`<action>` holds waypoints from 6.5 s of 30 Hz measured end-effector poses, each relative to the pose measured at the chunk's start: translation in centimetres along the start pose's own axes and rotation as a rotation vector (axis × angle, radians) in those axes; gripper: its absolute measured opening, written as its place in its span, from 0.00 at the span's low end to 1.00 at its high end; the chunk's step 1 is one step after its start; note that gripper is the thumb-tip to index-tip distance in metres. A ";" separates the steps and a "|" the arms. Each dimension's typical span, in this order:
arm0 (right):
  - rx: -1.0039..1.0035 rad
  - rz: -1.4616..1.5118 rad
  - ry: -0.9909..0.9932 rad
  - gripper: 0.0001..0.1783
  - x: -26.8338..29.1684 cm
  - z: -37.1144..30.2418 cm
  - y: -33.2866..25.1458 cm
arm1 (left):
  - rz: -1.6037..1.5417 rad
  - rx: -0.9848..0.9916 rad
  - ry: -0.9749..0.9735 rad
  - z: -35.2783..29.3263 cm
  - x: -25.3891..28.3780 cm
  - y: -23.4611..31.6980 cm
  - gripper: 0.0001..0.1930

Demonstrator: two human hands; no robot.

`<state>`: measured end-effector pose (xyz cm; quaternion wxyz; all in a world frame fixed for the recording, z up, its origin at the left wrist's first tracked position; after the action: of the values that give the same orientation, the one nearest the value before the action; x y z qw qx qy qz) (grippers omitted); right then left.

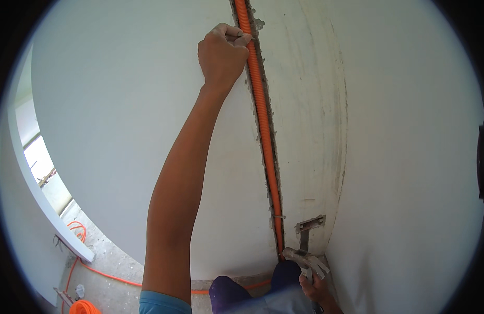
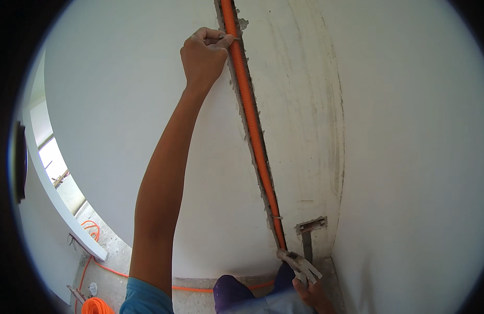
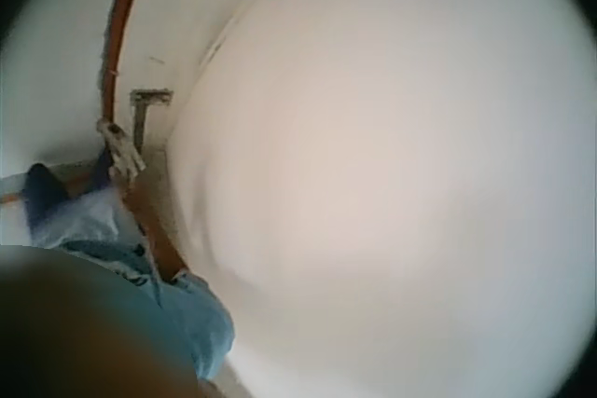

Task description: Installing orange electrical conduit into a wall chase and securing it with nails and a hammer.

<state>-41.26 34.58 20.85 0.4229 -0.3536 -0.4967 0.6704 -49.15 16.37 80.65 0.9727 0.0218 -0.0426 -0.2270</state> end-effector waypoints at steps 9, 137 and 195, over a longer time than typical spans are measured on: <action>-0.034 0.029 0.081 0.13 1.0 1.1 -1.8 | 0.322 -0.178 0.159 0.0 0.1 1.9 0.09; 0.847 0.177 0.329 0.28 -0.6 22.7 -34.5 | 0.475 -0.508 -0.446 -4.4 -4.5 1.3 0.06; 0.789 0.169 0.385 0.25 -0.1 21.3 -35.4 | 0.441 -0.476 -0.422 -4.2 -4.2 1.0 0.05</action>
<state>-52.62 31.94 60.47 0.5539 -0.3230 -0.0844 0.7627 -52.05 19.17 76.20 0.9459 -0.2614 -0.1917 -0.0153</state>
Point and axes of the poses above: each hand's wrist, its own z-axis towards the middle knuckle, its own x-axis out of the back of the hand, y = z × x, the point moved 10 cm from there along z, towards the middle knuckle, and after that the axes turned 8 degrees about z, right-handed, at the moved point
